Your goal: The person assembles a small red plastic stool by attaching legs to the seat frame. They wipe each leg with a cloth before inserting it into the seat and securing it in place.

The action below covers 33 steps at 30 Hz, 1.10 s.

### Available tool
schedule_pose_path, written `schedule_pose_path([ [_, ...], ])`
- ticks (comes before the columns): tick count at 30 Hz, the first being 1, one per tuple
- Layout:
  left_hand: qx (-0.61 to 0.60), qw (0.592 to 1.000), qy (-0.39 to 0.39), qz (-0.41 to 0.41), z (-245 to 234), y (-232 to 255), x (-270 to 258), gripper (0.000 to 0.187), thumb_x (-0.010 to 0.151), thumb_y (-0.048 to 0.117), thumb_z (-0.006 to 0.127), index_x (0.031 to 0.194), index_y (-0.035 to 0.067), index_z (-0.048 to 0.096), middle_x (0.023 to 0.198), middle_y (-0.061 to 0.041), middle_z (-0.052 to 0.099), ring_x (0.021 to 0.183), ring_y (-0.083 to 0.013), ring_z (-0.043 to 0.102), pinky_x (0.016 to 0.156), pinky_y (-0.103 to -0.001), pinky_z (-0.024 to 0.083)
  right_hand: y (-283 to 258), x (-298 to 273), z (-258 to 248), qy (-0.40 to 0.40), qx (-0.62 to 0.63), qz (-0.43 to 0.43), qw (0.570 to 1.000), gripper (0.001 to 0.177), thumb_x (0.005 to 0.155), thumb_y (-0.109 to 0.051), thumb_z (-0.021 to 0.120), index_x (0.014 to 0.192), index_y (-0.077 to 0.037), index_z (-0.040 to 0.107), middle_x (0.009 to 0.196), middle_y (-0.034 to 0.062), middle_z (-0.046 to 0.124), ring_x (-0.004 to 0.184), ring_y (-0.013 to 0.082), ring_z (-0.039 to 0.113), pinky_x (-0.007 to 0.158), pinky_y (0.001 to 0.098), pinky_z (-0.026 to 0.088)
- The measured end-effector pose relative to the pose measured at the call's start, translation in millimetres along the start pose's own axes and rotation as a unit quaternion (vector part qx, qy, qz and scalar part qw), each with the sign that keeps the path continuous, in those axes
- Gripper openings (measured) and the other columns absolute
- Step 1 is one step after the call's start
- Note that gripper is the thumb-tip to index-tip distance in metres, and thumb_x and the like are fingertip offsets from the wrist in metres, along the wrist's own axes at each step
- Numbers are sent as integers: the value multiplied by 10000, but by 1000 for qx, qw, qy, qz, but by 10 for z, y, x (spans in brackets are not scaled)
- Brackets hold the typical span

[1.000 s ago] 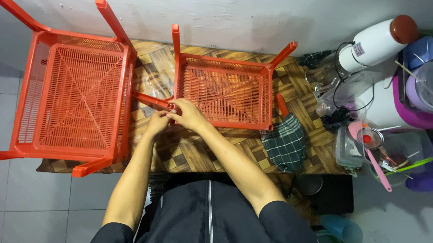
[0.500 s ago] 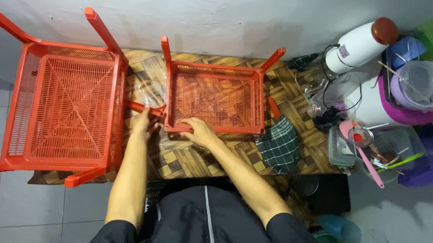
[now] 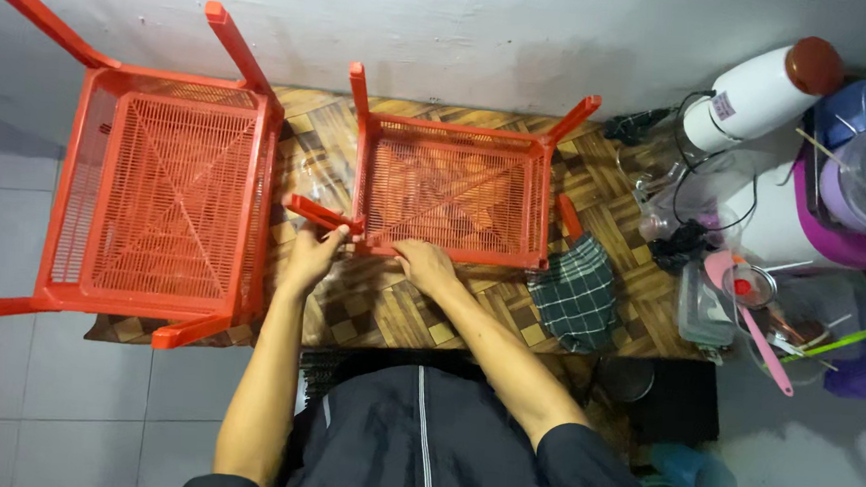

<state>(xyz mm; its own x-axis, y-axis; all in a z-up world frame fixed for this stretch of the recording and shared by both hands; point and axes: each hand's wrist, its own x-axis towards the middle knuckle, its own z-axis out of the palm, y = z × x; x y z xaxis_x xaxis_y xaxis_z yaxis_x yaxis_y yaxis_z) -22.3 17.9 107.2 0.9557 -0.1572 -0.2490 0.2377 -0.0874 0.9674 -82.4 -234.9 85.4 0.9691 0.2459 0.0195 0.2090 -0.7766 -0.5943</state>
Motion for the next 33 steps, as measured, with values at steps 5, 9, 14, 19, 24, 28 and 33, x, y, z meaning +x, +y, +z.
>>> schedule_pose_path([
  [5,196,977,34,72,-42,333,-298,258,902,154,792,1100,20,694,954,-117,751,855,-213,709,776,-368,562,-182,108,-66,-5,-24,9,1000,319,885,-239,699,1178,-116,674,1117,96,717,1018,347,680,844,493,547],
  [9,221,969,39,107,-60,447,-403,247,893,125,795,1107,40,706,1018,-134,772,930,-230,754,817,-357,572,-299,204,1,-13,-44,-12,999,339,872,-260,710,1170,-103,670,1091,107,715,1004,348,681,819,503,539],
  [14,201,968,10,147,-107,599,-390,247,903,50,708,1150,56,691,1007,-122,770,937,-231,772,804,-353,589,-333,252,62,14,60,-32,998,294,956,-151,648,1245,-127,699,1082,124,732,963,349,690,778,467,560],
  [19,326,909,1,259,-69,704,-427,189,885,36,713,1049,129,710,914,-146,759,858,-334,741,722,-401,577,-278,147,102,67,74,-85,991,277,925,-85,638,1188,-116,717,1053,108,754,890,330,712,716,463,527],
  [24,346,908,-31,233,-11,744,-397,211,911,56,720,1108,118,679,859,-181,716,811,-396,698,689,-455,546,-214,161,185,71,66,-79,992,244,906,-95,669,1146,-98,712,1049,102,753,901,309,710,725,453,490],
  [28,273,930,-24,246,94,745,-464,191,922,65,703,1088,102,616,960,-159,751,878,-368,731,710,-425,574,-155,118,230,80,67,-65,992,239,907,-80,663,1141,-95,712,1064,90,759,906,290,705,745,438,462],
  [33,287,939,-22,190,80,796,-539,195,928,78,688,1115,115,653,894,-150,754,823,-355,744,683,-428,567,-111,125,282,78,70,-73,992,204,917,-82,670,1116,-100,713,1021,84,756,894,265,708,783,416,452],
])
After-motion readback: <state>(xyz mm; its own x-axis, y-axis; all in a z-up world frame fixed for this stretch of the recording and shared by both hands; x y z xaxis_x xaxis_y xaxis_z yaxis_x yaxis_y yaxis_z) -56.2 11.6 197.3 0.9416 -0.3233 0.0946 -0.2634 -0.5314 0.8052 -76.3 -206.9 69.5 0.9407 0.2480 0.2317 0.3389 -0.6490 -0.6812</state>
